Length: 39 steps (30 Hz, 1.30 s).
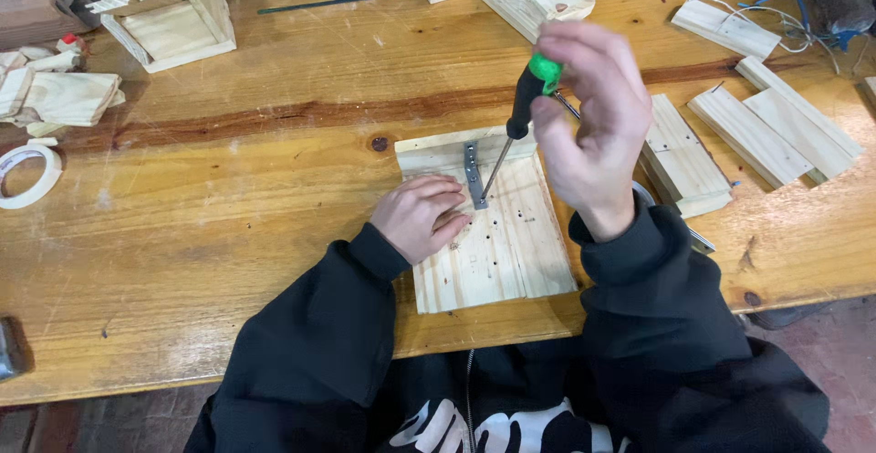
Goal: The person assembles a small wooden box by attaching metal corner brackets to wooden pieces using a screwdriver. They position the brackets, insert screws, and tighten them to secure the joints. The person handles wooden planks, metal brackets, and screws throughout the process.
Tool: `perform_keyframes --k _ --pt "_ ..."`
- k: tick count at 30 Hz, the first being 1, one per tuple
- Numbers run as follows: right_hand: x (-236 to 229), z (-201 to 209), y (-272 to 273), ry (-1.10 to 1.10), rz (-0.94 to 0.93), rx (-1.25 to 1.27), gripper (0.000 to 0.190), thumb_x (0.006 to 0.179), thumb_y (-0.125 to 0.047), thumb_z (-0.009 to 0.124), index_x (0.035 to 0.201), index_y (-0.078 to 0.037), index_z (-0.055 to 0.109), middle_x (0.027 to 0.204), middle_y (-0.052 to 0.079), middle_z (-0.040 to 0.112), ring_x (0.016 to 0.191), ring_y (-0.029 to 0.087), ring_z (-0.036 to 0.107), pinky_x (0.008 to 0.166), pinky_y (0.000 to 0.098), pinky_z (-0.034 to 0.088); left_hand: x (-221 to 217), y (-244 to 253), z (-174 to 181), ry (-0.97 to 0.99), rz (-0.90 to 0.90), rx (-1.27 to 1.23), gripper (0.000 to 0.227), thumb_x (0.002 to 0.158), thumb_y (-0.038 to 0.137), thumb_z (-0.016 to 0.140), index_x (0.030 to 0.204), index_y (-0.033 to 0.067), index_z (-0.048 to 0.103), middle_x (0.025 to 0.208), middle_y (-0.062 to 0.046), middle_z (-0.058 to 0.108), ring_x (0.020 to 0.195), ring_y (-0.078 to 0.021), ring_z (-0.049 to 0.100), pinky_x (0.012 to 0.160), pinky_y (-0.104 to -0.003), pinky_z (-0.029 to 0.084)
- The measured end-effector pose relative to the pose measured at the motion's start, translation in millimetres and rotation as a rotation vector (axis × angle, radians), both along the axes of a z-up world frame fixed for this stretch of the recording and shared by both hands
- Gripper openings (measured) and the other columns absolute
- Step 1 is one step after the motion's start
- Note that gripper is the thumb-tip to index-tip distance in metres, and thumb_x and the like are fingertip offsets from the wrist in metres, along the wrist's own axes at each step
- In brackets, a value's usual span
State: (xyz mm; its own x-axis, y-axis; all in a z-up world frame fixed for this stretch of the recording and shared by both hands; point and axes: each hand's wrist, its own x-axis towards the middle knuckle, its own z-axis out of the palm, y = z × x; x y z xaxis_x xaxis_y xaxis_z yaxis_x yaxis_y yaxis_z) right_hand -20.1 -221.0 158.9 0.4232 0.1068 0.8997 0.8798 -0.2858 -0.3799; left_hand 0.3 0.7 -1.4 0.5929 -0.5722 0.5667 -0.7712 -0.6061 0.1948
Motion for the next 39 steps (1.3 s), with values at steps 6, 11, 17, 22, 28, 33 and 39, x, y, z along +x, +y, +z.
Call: perform_keyframes --k 6,11,17,22,28,33,39 --pt "1.1 -5.0 0.4 -0.026 -0.13 0.024 0.028 0.1 -0.003 0.08 0.124 -0.001 0.065 0.112 0.015 0.053 0.1 0.023 0.054 0.08 0.032 0.05 0.1 -0.4 -1.5 -0.009 0.004 0.0 0.035 0.096 0.041 0.068 0.105 0.0099 0.081 0.113 -0.006 0.077 0.115 -0.0228 0.068 0.103 -0.038 0.052" --pt "3.1 -6.7 0.6 0.002 -0.009 0.064 0.026 0.104 0.003 0.06 0.13 0.004 0.06 0.126 0.023 0.058 0.117 0.033 0.062 0.094 0.038 0.059 0.8 0.6 -4.7 0.037 0.014 0.02 0.037 0.096 0.042 0.067 0.109 0.0104 0.08 0.116 -0.006 0.077 0.118 -0.0235 0.066 0.104 -0.039 0.052" --pt "2.2 -8.4 1.9 0.006 -0.097 0.065 0.034 0.097 0.005 0.075 0.128 -0.001 0.064 0.117 0.017 0.051 0.109 0.026 0.056 0.087 0.0337 0.056 -0.2 0.1 -2.3 0.002 0.02 0.005 0.037 0.096 0.044 0.067 0.105 0.0113 0.081 0.113 -0.005 0.077 0.115 -0.0235 0.068 0.1 -0.039 0.054" --pt "0.3 -8.0 5.9 0.065 0.136 0.164 0.033 0.105 0.006 0.039 0.133 -0.001 0.056 0.133 0.022 0.058 0.116 0.033 0.063 0.102 0.0439 0.06 1.4 0.2 -3.2 0.021 -0.001 0.026 0.04 0.098 0.044 0.064 0.108 0.0084 0.08 0.115 -0.007 0.077 0.117 -0.0243 0.067 0.104 -0.039 0.052" --pt "4.3 -10.2 7.2 0.033 -0.09 0.073 0.039 0.101 -0.006 0.083 0.133 -0.006 0.062 0.115 0.011 0.041 0.095 0.02 0.057 0.084 0.0297 0.056 4.7 0.4 -8.0 0.011 -0.033 -0.005 0.037 0.096 0.042 0.065 0.104 0.0093 0.078 0.114 -0.007 0.076 0.116 -0.0268 0.067 0.104 -0.04 0.049" --pt "-1.5 -7.9 13.3 0.143 0.104 0.219 0.042 0.094 0.009 0.033 0.13 0.0 0.05 0.132 0.025 0.06 0.119 0.034 0.063 0.103 0.0428 0.059 3.9 0.5 -7.9 0.075 -0.009 0.042 0.041 0.098 0.044 0.061 0.111 0.0089 0.079 0.119 -0.008 0.075 0.12 -0.0265 0.065 0.107 -0.043 0.048" --pt "3.9 -8.7 7.9 0.037 -0.052 0.103 0.032 0.104 -0.002 0.076 0.131 -0.003 0.058 0.116 0.012 0.04 0.098 0.023 0.055 0.081 0.0314 0.054 4.3 -0.7 -8.8 0.015 0.004 0.021 0.036 0.095 0.043 0.066 0.105 0.0112 0.079 0.116 -0.006 0.076 0.116 -0.0258 0.067 0.104 -0.041 0.049"
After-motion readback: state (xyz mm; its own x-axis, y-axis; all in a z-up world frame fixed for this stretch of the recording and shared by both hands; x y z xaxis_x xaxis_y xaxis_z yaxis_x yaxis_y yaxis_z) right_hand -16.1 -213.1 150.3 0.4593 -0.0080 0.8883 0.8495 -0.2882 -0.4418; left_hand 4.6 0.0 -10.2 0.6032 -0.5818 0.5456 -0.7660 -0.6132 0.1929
